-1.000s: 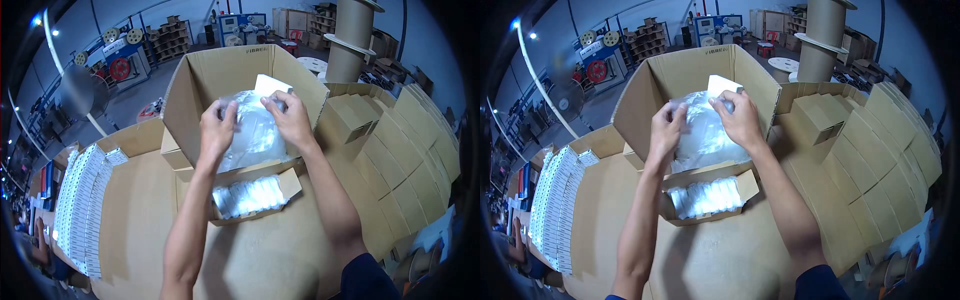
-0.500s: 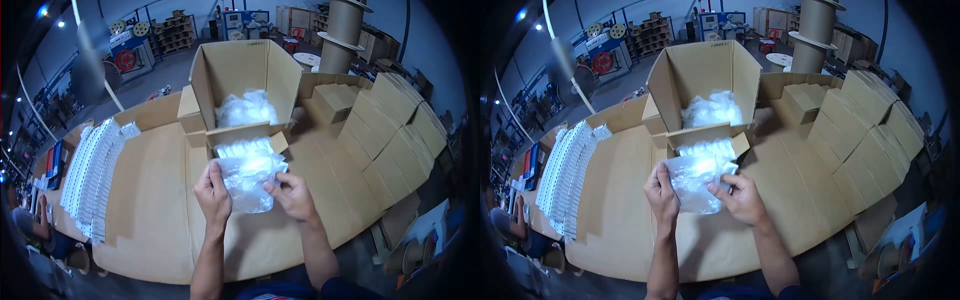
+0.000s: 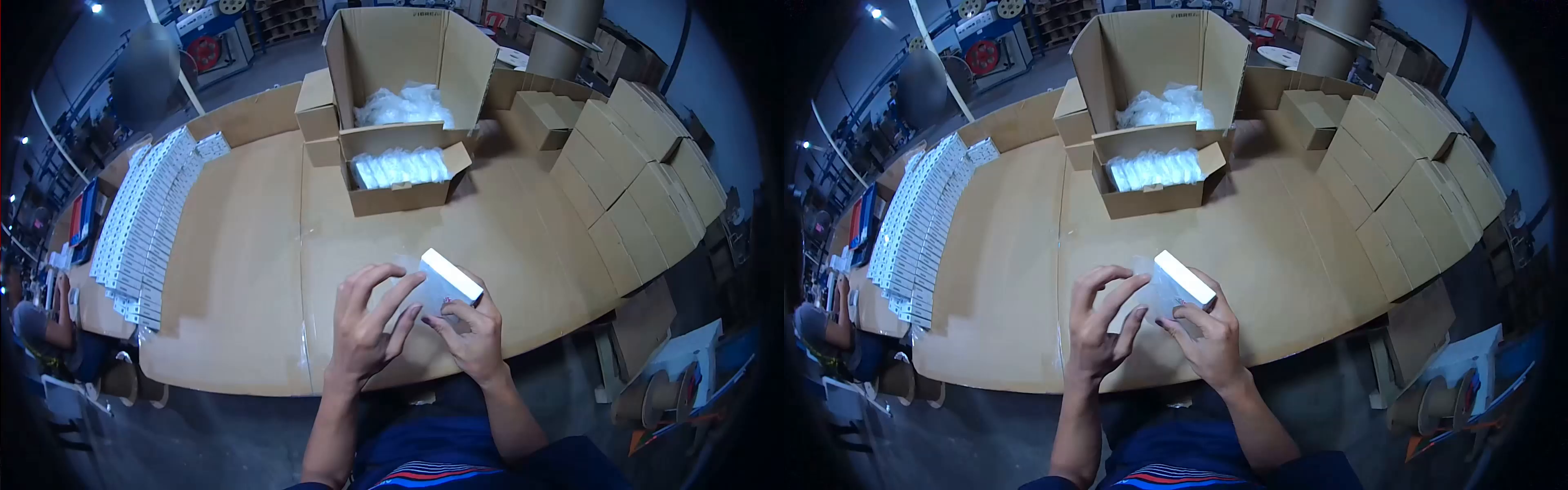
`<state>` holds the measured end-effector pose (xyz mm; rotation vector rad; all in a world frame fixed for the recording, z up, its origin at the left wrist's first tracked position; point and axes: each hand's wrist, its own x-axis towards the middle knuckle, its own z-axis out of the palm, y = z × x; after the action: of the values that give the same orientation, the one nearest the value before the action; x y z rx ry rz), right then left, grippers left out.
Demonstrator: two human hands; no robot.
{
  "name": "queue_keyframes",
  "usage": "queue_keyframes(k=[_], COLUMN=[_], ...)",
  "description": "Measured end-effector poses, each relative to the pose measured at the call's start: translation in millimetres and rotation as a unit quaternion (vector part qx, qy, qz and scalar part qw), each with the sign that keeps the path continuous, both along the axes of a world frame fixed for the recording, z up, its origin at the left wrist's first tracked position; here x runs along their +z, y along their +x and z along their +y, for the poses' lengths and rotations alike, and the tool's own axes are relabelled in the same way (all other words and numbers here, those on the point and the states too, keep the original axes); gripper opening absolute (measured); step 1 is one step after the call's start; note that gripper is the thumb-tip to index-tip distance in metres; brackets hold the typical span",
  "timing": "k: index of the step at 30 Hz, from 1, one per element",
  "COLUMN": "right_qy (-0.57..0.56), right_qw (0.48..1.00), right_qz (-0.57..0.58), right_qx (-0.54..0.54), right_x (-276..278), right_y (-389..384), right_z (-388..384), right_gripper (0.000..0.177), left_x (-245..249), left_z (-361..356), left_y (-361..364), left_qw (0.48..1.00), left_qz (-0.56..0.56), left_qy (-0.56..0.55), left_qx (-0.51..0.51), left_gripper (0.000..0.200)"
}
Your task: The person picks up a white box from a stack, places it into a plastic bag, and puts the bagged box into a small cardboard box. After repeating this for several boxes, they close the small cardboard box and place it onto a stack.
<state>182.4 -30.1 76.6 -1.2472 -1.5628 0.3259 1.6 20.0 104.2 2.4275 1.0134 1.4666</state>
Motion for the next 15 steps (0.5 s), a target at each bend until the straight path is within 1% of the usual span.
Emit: queue_keyframes(k=[1,2,5,7,9,12,15], right_qy=[0.002,0.010,0.007,-0.017,-0.043,-0.056,-0.084], right_qw=[1.000,1.000,0.999,1.000,0.999,0.998,0.995], right_qz=[-0.011,-0.009,-0.039,-0.009,0.004,-0.009,0.018], right_qx=[0.006,0.014,0.015,0.008,-0.009,-0.025,-0.043], right_x=[-1,-1,-2,-13,-18,-24,-27], right_y=[-2,-3,-5,-8,-10,-12,-19], right_z=[-3,-5,-12,-15,-19,-23,-26], right_gripper=[0.022,0.022,0.021,0.021,0.022,0.022,0.023], left_x=[0,2,-13,-20,-28,-42,-65], left_z=[-1,-4,-4,-6,-10,-13,-17], left_y=[2,5,1,1,3,5,11], left_qw=[1.000,1.000,0.999,0.998,0.998,0.998,0.979], left_qz=[0.016,0.002,-0.003,-0.023,-0.046,-0.055,-0.151], left_qy=[0.002,-0.012,-0.024,-0.028,-0.029,-0.039,-0.134], left_qx=[-0.011,-0.016,-0.045,-0.057,-0.041,-0.014,0.008], left_gripper=[0.041,0.035,0.027,0.023,0.022,0.021,0.025])
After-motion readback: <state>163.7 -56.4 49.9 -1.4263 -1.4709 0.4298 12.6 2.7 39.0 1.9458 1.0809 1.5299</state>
